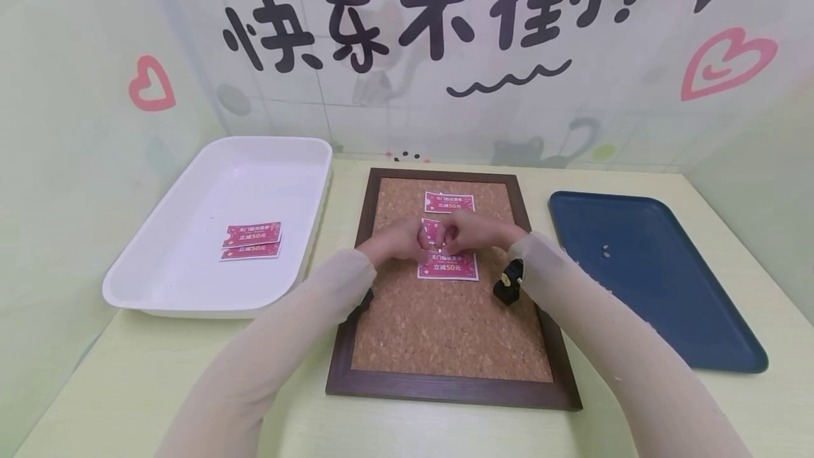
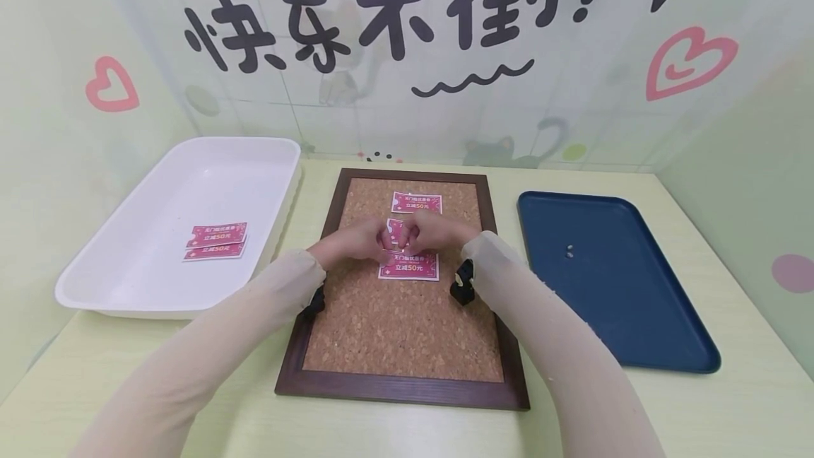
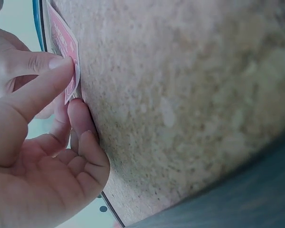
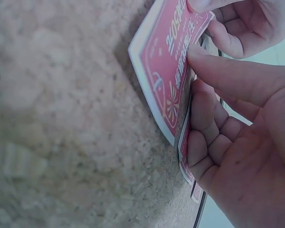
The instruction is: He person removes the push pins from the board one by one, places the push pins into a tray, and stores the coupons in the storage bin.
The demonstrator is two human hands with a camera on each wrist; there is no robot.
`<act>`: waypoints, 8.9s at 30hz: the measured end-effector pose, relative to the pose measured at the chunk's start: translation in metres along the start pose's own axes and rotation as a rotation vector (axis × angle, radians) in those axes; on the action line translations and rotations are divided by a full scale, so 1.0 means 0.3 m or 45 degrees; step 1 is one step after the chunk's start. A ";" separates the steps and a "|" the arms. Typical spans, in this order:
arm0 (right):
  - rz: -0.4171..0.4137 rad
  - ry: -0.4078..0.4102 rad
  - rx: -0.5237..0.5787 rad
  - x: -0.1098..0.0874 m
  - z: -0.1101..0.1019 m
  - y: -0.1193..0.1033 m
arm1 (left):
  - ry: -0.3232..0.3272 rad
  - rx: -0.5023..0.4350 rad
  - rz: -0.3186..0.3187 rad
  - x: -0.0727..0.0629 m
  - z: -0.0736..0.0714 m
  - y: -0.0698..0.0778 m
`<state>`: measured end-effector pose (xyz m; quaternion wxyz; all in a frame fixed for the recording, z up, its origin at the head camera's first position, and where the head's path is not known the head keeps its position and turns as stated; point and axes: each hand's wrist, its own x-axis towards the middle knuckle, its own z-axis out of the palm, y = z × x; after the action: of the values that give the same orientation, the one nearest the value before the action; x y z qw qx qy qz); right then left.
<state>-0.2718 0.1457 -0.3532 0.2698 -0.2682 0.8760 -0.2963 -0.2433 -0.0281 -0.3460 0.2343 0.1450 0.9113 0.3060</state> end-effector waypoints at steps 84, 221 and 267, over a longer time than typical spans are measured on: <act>-0.016 -0.051 0.002 -0.004 -0.004 0.002 | -0.092 -0.114 0.010 0.007 -0.022 -0.019; 0.088 0.330 -0.065 -0.453 -0.210 0.169 | 0.146 0.065 0.129 -0.439 -0.473 -0.251; 0.313 0.468 -0.103 -0.589 -0.248 0.372 | 0.263 0.122 -0.067 -0.549 -0.597 -0.488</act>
<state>-0.2279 0.3609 -0.3213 0.1289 -0.1116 0.9477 -0.2697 -0.2139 -0.2959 -0.2561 0.1397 0.0999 0.9477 0.2692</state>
